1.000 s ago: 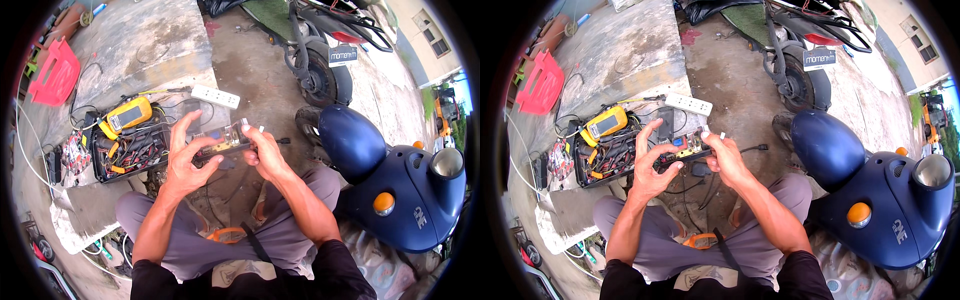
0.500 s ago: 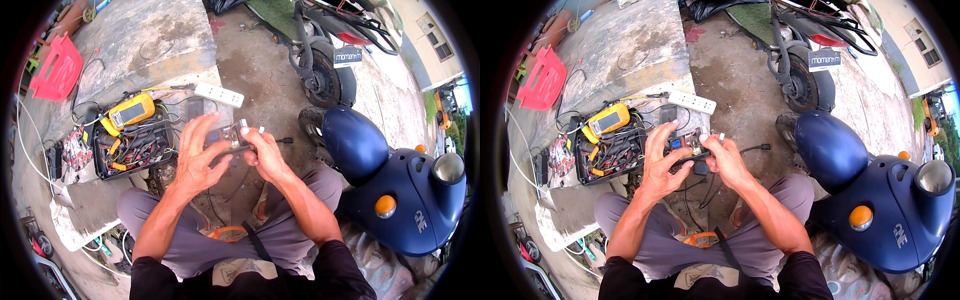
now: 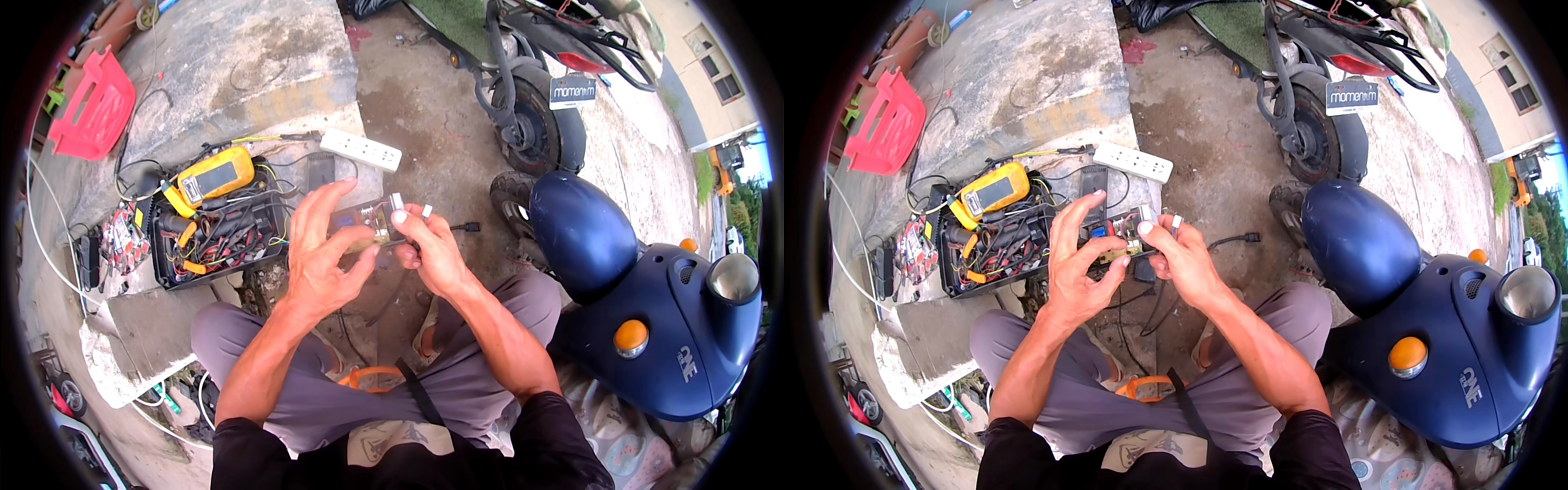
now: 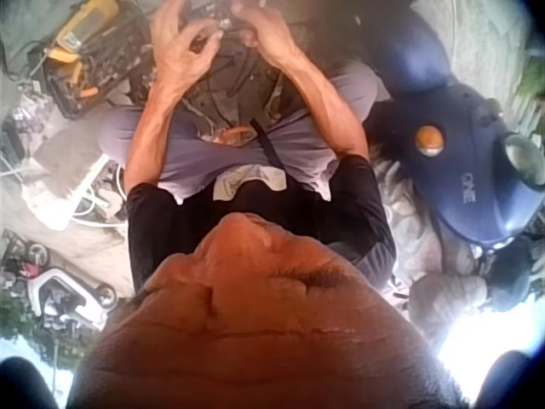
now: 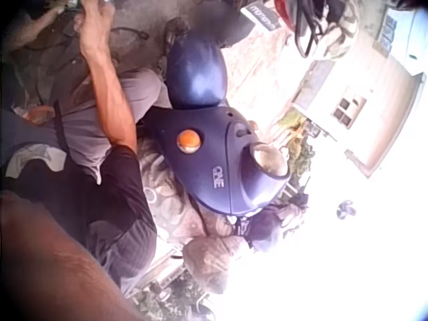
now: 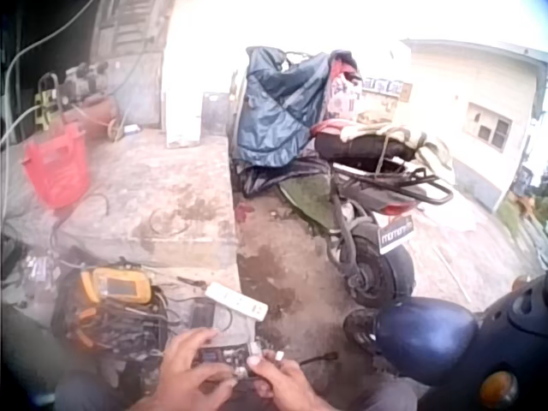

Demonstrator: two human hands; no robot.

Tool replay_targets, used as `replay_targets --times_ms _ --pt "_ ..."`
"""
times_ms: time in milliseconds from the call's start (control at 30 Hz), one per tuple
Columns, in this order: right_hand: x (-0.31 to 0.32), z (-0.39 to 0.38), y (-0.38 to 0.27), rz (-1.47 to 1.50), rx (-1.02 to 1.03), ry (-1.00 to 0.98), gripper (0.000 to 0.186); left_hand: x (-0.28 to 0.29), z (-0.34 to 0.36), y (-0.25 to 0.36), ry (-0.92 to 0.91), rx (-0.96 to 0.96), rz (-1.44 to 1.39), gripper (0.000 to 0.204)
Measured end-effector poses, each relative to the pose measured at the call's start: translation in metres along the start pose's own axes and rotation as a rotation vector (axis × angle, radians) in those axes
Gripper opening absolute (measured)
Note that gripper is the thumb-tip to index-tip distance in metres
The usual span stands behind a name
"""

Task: The person connects wires to a circuit board by hand and uses a metal tool to adjust components. They handle a power strip and a multimeter casing while working on the electronics near motorcycles.

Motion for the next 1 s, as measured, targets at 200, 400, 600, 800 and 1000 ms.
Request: replay_targets --times_ms 200,400,600,800,1000 --pt "-0.002 0.001 0.001 -0.132 0.047 0.020 0.039 -0.006 -0.003 -0.011 -0.009 0.215 -0.096 0.017" --pt "0.000 0.002 0.005 -0.228 0.077 0.059 0.048 -0.014 -0.006 -0.024 -0.105 0.409 -0.158 0.012" --pt "0.000 0.004 0.006 -0.406 0.117 0.107 0.055 -0.021 -0.008 -0.037 -0.171 0.546 -0.222 0.011" --pt "0.000 0.006 0.004 -0.503 0.125 0.137 0.063 -0.025 -0.007 -0.043 -0.193 0.620 -0.250 0.011" --pt "-0.002 0.006 0.003 -0.546 0.129 0.171 0.066 -0.027 -0.006 -0.044 -0.193 0.647 -0.255 0.011"
Point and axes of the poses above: each hand's wrist, its own z-axis towards the middle knuckle, its own x-axis out of the back of the hand, y = z × x, the point moved 5 cm from there along z, towards the middle knuckle, and after that the axes turned 6 degrees about y, right-handed, at the moved point
